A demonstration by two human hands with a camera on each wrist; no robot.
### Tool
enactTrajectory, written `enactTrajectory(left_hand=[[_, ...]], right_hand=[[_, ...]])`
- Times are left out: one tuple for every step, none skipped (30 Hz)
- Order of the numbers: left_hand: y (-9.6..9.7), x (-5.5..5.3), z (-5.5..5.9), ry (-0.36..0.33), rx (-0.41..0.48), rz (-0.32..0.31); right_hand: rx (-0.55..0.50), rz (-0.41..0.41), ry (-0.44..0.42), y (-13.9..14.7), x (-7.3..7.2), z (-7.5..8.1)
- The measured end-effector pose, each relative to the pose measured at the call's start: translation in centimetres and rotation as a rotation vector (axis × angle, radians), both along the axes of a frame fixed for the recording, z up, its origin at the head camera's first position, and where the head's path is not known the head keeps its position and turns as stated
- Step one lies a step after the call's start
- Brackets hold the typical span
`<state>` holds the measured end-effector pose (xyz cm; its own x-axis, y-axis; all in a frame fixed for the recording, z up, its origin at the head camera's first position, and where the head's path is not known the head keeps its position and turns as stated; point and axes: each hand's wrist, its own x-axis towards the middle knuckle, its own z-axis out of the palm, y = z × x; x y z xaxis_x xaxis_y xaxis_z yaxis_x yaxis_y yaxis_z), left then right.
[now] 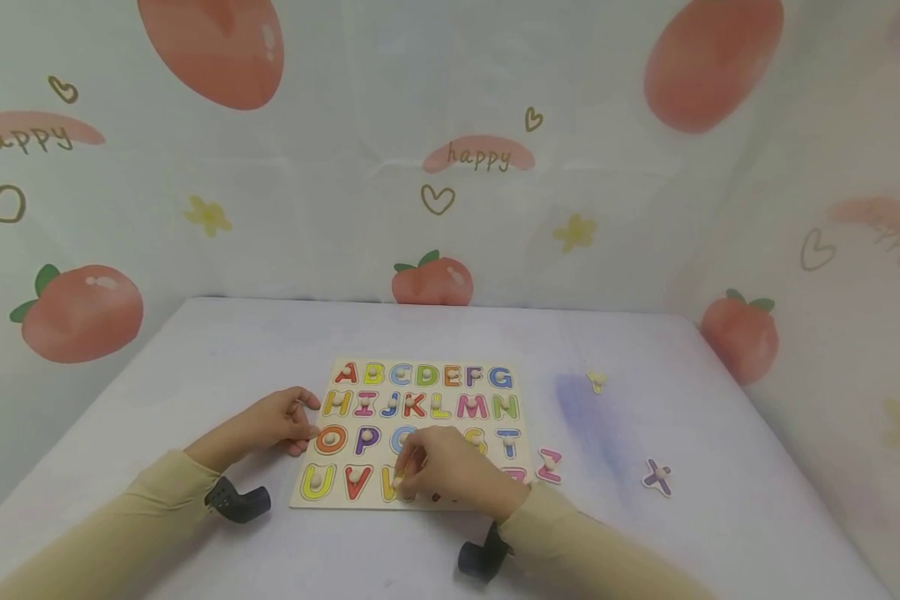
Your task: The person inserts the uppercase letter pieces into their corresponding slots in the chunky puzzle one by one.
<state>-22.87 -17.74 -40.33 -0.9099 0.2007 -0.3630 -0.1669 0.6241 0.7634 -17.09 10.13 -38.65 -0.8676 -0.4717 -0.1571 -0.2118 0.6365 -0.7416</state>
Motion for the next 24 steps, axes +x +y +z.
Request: enactTrajectory(left_hand=[[0.0, 0.0, 0.0, 0.0, -0.001, 0.0], [0.0, 0.0, 0.0, 0.0, -0.001, 0.001], [0.0, 0.0, 0.0, 0.0, -0.001, 0.002], [0.0, 0.0, 0.0, 0.001, -0.001, 0.002], [0.0, 0.0, 0.0, 0.002, -0.001, 0.001], [0.0, 0.0, 0.0, 0.002, 0.001, 0.0], [0.0, 0.0, 0.0, 0.003, 0.001, 0.0], [0.0, 0.0, 0.0, 0.005, 0.0, 0.0], [0.0, 0.0, 0.0, 0.005, -0.001, 0.0], [0.0, 0.0, 0.0, 0.006, -0.003, -0.001], [0.0, -0.1, 0.1, 0.006, -0.002, 0.0], [0.0, -0.1, 0.1, 0.005, -0.001, 0.0], [0.1, 0.0, 0.1, 0.004, -0.001, 0.0], [0.1, 0.0, 0.1, 0.003, 0.0, -0.001], [0.1, 0.0, 0.1, 0.001, 0.002, -0.002], [0.1, 0.0, 0.1, 0.001, 0.003, -0.005], [0.1, 0.0, 0.1, 0.0, 0.004, -0.006], [0.1, 0.0, 0.1, 0.001, 0.003, -0.009], [0.1, 0.0, 0.1, 0.002, 0.003, -0.009], [0.1, 0.0, 0.1, 0.003, 0.001, -0.009], [0.1, 0.0, 0.2, 0.004, 0.0, -0.008], [0.1, 0.0, 0.2, 0.005, -0.001, -0.008], [0.1, 0.0, 0.2, 0.004, -0.001, -0.007], [0.0, 0.0, 0.2, 0.005, -0.002, -0.006]], right_hand=[[-0.008, -0.002, 0.004, 0.3, -0.1, 0.3], [-0.018, -0.005, 0.007, 0.7, -0.3, 0.8], [-0.023, -0.006, 0.022, 1.2, -0.4, 1.2], [-0.028, -0.008, 0.04, 1.7, -0.6, 1.7], [-0.033, -0.016, 0.054, 2.3, -0.7, 2.2], [-0.033, -0.032, 0.064, 2.9, -0.9, 2.7], [-0.034, -0.046, 0.076, 3.6, -1.0, 3.2], [-0.038, -0.059, 0.086, 4.4, -1.1, 3.6], [-0.043, -0.074, 0.096, 5.1, -1.2, 4.0], [-0.052, -0.09, 0.096, 5.9, -1.3, 4.3], [-0.062, -0.102, 0.095, 6.6, -1.3, 4.6], [-0.07, -0.114, 0.092, 7.4, -1.3, 4.7], [-0.074, -0.124, 0.09, 8.2, -1.3, 4.8], [-0.082, -0.134, 0.083, 8.9, -1.2, 4.8], [-0.084, -0.148, 0.073, 9.6, -1.1, 4.8], [-0.083, -0.161, 0.064, 10.3, -1.0, 4.7], [-0.079, -0.177, 0.057, 11.0, -0.9, 4.6], [-0.069, -0.195, 0.052, 11.6, -0.8, 4.6], [-0.058, -0.211, 0.055, 12.3, -0.7, 4.4], [-0.046, -0.227, 0.06, 12.9, -0.7, 4.3], [-0.033, -0.244, 0.065, 13.6, -0.7, 4.1], [-0.019, -0.258, 0.071, 14.3, -0.8, 4.0], [-0.007, -0.271, 0.075, 15.0, -1.0, 3.8], [0.006, -0.285, 0.079, 15.8, -1.2, 3.6]])
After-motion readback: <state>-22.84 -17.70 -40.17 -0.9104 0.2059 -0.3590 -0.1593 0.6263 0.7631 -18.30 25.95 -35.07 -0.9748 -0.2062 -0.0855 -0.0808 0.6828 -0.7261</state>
